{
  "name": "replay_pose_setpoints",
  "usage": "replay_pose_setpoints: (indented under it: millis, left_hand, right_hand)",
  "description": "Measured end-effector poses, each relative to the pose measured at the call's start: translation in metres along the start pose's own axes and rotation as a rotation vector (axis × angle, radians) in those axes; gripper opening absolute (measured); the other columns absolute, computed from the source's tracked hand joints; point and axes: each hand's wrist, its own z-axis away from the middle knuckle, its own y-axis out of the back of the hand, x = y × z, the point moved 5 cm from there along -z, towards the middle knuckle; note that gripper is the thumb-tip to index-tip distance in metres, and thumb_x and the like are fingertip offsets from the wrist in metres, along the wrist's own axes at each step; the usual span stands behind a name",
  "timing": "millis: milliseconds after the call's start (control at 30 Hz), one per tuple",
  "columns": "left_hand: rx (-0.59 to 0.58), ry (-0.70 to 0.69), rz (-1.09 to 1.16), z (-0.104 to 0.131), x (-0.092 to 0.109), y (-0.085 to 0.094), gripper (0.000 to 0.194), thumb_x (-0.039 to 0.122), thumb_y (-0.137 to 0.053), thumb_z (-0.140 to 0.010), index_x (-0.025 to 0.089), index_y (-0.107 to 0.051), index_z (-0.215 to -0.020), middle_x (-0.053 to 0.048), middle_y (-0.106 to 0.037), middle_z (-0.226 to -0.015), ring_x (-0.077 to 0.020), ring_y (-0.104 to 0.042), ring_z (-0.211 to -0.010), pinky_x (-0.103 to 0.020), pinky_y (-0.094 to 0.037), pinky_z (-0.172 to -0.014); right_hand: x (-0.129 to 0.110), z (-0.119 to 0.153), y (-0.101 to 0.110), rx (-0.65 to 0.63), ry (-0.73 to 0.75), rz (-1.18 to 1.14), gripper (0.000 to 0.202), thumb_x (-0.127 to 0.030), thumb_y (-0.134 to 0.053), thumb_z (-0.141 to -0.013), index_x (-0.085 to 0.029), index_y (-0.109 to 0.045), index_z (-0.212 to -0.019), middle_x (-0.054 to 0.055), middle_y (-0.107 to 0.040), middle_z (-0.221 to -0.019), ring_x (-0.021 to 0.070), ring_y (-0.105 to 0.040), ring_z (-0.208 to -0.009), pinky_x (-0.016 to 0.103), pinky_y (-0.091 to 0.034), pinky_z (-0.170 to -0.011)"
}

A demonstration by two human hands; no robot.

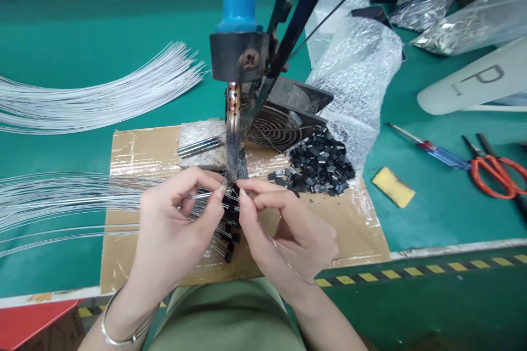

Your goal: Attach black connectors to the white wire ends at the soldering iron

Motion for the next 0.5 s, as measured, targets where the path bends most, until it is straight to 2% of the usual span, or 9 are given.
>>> replay_pose_setpoints:
  millis: [500]
  left_hand:
    - [-0.003,-0.026,-0.027,0.0016,0.0029,0.0021,0.015,0.012,-0.072,-0.089,0.024,-0.073,-0.081,0.003,-0.078,-0.088,-0.0122,-0.064,-0.071,-0.026,-0.033,-0.05]
  right_hand:
    - [-0.0007,-0.0003,0.0002,0.005,0.048,-0.013,0.02,-0.005,-0.074,-0.091,-0.024,-0.068,-0.089,0.004,-0.086,-0.099,0.0178,-0.083,-0.084,0.028,-0.069,-0.08]
